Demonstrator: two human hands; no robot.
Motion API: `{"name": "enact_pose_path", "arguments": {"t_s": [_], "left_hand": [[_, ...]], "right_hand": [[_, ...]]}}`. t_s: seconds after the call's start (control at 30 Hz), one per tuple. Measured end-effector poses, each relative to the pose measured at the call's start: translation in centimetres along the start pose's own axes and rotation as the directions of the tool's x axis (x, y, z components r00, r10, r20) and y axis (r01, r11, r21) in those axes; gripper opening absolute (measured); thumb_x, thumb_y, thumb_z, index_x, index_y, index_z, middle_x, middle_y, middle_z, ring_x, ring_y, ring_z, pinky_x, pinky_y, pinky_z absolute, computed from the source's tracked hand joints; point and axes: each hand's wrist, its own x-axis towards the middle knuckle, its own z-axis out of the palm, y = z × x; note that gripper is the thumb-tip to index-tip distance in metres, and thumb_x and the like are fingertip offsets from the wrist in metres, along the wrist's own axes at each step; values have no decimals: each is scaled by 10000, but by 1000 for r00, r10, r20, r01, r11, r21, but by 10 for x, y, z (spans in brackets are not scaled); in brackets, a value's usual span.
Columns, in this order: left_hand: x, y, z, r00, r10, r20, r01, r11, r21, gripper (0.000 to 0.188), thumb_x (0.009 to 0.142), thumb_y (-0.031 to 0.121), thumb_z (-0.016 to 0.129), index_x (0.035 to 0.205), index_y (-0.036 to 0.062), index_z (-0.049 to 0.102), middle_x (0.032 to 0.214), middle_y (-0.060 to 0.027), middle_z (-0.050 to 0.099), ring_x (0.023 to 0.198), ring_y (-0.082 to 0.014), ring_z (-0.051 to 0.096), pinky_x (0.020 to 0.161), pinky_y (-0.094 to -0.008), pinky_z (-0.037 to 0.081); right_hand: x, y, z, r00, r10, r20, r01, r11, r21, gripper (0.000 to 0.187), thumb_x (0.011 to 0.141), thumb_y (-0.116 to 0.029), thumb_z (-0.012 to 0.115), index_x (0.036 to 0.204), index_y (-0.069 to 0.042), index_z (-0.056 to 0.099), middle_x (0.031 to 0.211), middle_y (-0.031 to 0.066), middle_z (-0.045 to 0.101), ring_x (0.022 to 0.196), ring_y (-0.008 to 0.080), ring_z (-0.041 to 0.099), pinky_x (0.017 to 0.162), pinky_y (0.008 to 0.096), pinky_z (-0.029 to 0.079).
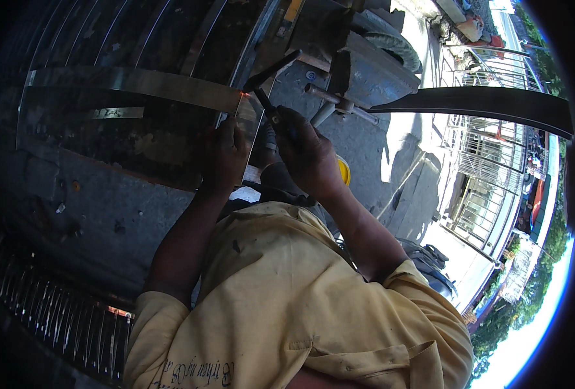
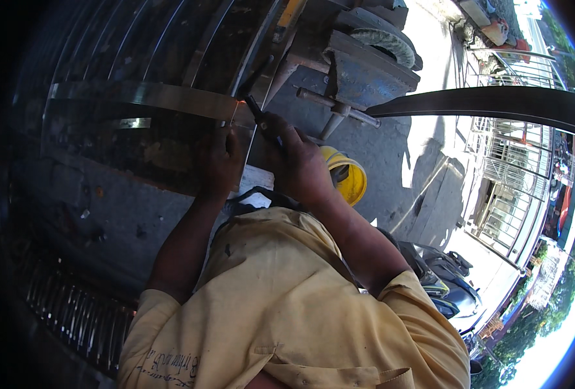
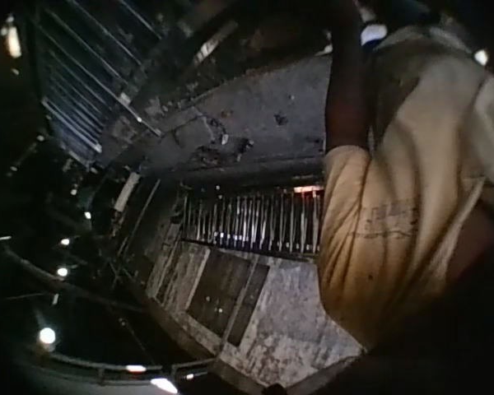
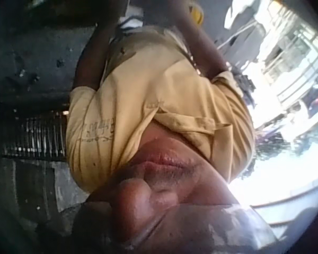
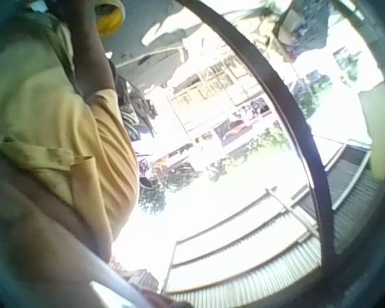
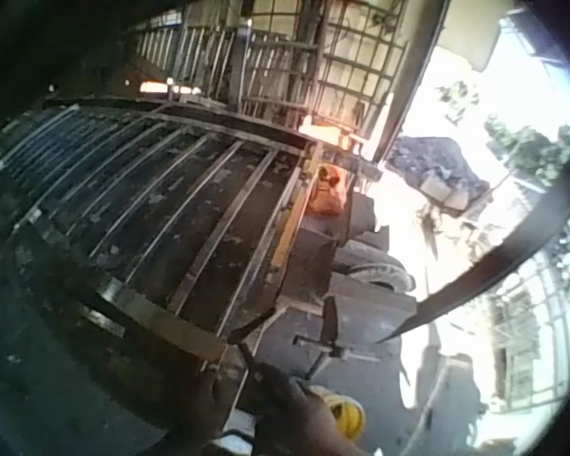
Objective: The person welds metal bars onto a curved metal frame using a welding torch.
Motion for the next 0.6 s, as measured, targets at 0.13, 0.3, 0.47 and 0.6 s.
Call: {"name": "enact_pose_path", "arguments": {"t_s": [0.13,0.3,0.47,0.6], "left_hand": [[0,2,-4,997,76,-13,-76,997,5,76,878,116,693,929,95,640,765,-130,664,697,-360,634,669,-481,469],[1,3,-3,999,30,21,-30,999,-11,77,879,122,692,930,97,640,754,-132,661,684,-367,627,658,-482,462],[-1,-1,4,1000,-6,-8,6,1000,-2,47,904,129,687,935,100,666,739,-138,662,659,-365,635,624,-494,470],[1,0,1,1000,6,13,-6,999,-49,51,910,142,686,929,101,662,747,-128,664,668,-353,634,636,-485,472]], "right_hand": [[0,9,1,997,-79,-2,79,997,-11,393,963,-88,647,1345,-82,553,1163,237,695,1054,433,697,812,460,574],[-3,12,2,999,-43,8,43,999,13,405,969,-85,643,1363,-80,546,1173,240,692,1069,424,697,825,449,577],[-1,4,0,999,-44,-10,44,999,-11,412,965,-60,644,1366,-77,552,1181,207,707,1087,369,710,847,408,578],[-2,11,2,999,-52,10,52,998,-47,432,962,-46,646,1381,-81,547,1181,182,720,1100,320,724,868,379,580]]}}
